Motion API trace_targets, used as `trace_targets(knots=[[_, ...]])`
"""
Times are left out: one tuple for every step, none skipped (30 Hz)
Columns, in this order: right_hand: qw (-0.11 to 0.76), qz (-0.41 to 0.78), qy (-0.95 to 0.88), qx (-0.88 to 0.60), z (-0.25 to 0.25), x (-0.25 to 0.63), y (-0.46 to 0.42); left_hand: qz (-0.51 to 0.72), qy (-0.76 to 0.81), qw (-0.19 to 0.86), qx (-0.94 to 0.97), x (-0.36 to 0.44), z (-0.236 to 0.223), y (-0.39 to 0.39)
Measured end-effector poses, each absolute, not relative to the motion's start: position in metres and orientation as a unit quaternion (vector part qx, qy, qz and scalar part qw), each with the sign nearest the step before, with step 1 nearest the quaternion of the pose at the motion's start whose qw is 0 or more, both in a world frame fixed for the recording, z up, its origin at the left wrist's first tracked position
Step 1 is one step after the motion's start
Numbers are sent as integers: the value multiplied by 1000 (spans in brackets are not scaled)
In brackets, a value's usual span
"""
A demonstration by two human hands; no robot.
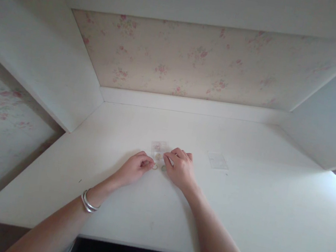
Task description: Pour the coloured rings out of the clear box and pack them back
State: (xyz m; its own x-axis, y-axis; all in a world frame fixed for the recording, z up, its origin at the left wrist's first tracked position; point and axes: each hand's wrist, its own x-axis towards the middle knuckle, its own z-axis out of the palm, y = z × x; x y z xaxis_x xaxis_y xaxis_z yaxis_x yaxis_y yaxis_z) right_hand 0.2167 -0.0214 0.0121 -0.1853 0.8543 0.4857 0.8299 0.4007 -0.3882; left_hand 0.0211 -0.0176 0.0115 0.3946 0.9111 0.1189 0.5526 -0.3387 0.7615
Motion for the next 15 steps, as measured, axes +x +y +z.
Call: trace_targets(knots=[[328,20,-770,-547,12,217,-22,279,478,330,765,21,11,-16],[327,21,-771,-546,12,217,-22,281,481,335,760,20,11,-15],[328,21,-772,-545,12,217,-22,283,485,337,756,20,11,-15],[328,21,-772,-543,13,217,-22,285,488,337,753,20,12,-14],[328,20,-774,-541,13,218,-22,287,491,335,751,20,12,-14],[329,20,-776,-539,13,218,-23,288,494,332,750,20,13,-14],[328,19,-779,-534,14,218,-23,290,497,328,749,20,14,-14],[325,19,-785,-528,15,218,-24,293,500,323,748,20,15,-14],[319,20,-793,-518,16,217,-25,298,502,318,747,20,16,-14],[310,23,-804,-506,17,216,-27,306,504,312,745,20,18,-14],[299,25,-816,-494,19,215,-28,317,504,306,743,20,18,-13],[287,26,-828,-481,20,213,-30,329,505,300,739,20,19,-12],[274,26,-839,-469,21,211,-32,341,507,294,735,21,20,-10],[263,24,-848,-459,22,210,-33,350,509,289,731,22,20,-7],[253,21,-855,-452,22,208,-35,358,511,285,727,24,20,-5]])
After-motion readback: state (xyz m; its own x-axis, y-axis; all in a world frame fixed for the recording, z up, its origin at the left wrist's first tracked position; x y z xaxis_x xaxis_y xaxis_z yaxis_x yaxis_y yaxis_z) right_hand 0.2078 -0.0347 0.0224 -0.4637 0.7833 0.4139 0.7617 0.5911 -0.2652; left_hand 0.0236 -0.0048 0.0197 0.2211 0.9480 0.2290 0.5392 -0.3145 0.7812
